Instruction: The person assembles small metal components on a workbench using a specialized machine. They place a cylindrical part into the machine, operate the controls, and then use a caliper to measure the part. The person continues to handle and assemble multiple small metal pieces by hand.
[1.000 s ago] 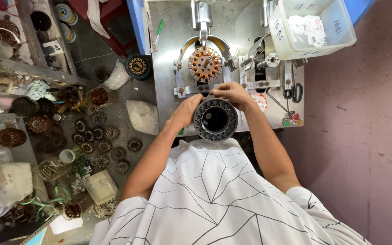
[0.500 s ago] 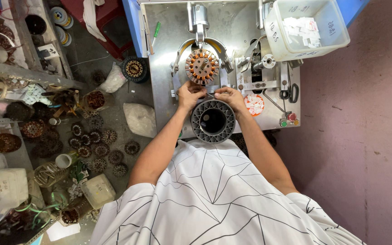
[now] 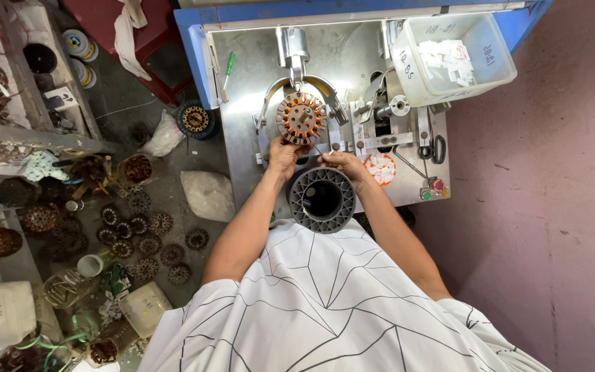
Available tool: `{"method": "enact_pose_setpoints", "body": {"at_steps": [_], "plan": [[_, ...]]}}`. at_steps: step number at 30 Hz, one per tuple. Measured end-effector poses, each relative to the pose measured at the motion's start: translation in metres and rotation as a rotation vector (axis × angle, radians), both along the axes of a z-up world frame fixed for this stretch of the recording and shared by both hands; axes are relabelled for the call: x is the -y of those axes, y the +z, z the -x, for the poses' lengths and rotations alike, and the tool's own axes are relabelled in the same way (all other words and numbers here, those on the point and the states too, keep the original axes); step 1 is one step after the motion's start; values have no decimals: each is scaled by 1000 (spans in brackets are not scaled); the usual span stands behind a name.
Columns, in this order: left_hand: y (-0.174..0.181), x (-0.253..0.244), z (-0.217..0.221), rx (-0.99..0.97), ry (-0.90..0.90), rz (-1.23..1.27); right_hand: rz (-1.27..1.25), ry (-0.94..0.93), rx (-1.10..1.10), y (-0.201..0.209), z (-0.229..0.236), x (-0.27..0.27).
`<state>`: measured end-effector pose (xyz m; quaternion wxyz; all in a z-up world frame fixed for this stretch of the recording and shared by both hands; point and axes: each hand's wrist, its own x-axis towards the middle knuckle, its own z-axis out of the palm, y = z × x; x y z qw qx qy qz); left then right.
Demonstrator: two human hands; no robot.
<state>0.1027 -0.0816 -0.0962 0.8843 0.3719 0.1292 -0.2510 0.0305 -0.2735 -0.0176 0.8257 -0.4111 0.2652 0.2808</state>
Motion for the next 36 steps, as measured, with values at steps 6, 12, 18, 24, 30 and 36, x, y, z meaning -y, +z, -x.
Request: {"method": "enact_pose_setpoints", "body": {"at_steps": [6, 12, 18, 24, 30, 36], "plan": [[4, 6, 2, 29, 59, -59, -40, 86, -106, -1, -4, -6], [16, 6, 4, 13, 93, -60, -83, 133, -59, -1, -4, -2], [22, 7, 2, -40, 134, -96, 71, 211, -44, 6, -8, 3], [9, 10, 5, -59, 196, -61, 220, 324, -47, 11, -13, -2], [5, 15, 4, -88, 201, -10, 1262, 612, 228, 34, -18, -9], [6, 18, 5, -147, 187, 74, 1795, 351, 1177, 50, -10, -15]]}}
